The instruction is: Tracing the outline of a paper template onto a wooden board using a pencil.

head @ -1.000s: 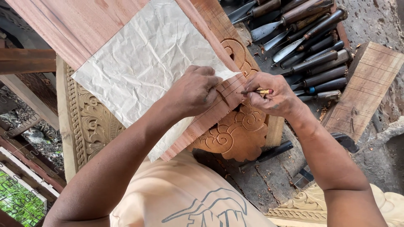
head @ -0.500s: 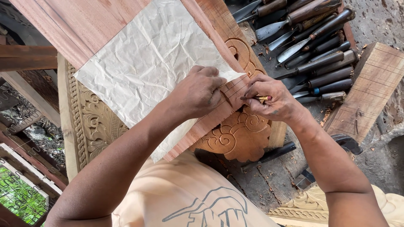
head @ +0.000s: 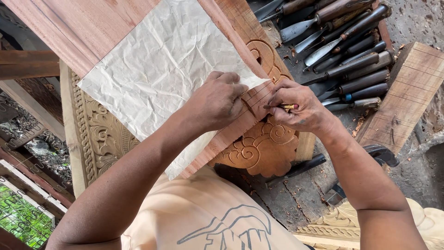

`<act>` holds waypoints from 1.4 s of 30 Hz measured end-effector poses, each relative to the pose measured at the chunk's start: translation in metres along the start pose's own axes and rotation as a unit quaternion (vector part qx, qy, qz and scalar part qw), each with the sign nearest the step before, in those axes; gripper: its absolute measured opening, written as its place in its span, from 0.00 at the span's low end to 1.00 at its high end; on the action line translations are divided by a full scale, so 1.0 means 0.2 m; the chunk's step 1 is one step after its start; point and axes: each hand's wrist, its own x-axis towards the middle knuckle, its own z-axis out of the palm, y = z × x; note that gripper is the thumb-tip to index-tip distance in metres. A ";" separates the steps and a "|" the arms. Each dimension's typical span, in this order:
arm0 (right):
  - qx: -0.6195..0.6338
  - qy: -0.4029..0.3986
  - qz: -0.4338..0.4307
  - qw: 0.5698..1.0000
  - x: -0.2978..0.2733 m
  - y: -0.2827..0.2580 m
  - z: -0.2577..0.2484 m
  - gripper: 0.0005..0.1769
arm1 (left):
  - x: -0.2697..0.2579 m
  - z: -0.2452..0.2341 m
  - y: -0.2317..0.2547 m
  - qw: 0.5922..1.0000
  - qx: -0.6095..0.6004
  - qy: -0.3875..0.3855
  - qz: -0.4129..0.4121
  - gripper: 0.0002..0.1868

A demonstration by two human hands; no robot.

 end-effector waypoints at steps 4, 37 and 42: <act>0.018 0.002 -0.011 1.000 0.01 0.00 -0.01 0.09 | 0.00 0.01 0.00 1.000 0.003 0.000 -0.003 0.21; -0.004 0.044 -0.067 0.997 -0.01 0.02 -0.04 0.04 | -0.07 0.21 0.12 0.987 0.123 0.102 0.016 0.28; -0.011 0.033 -0.047 0.998 -0.03 0.09 -0.03 0.03 | -0.07 0.19 0.14 0.989 0.114 0.089 0.005 0.26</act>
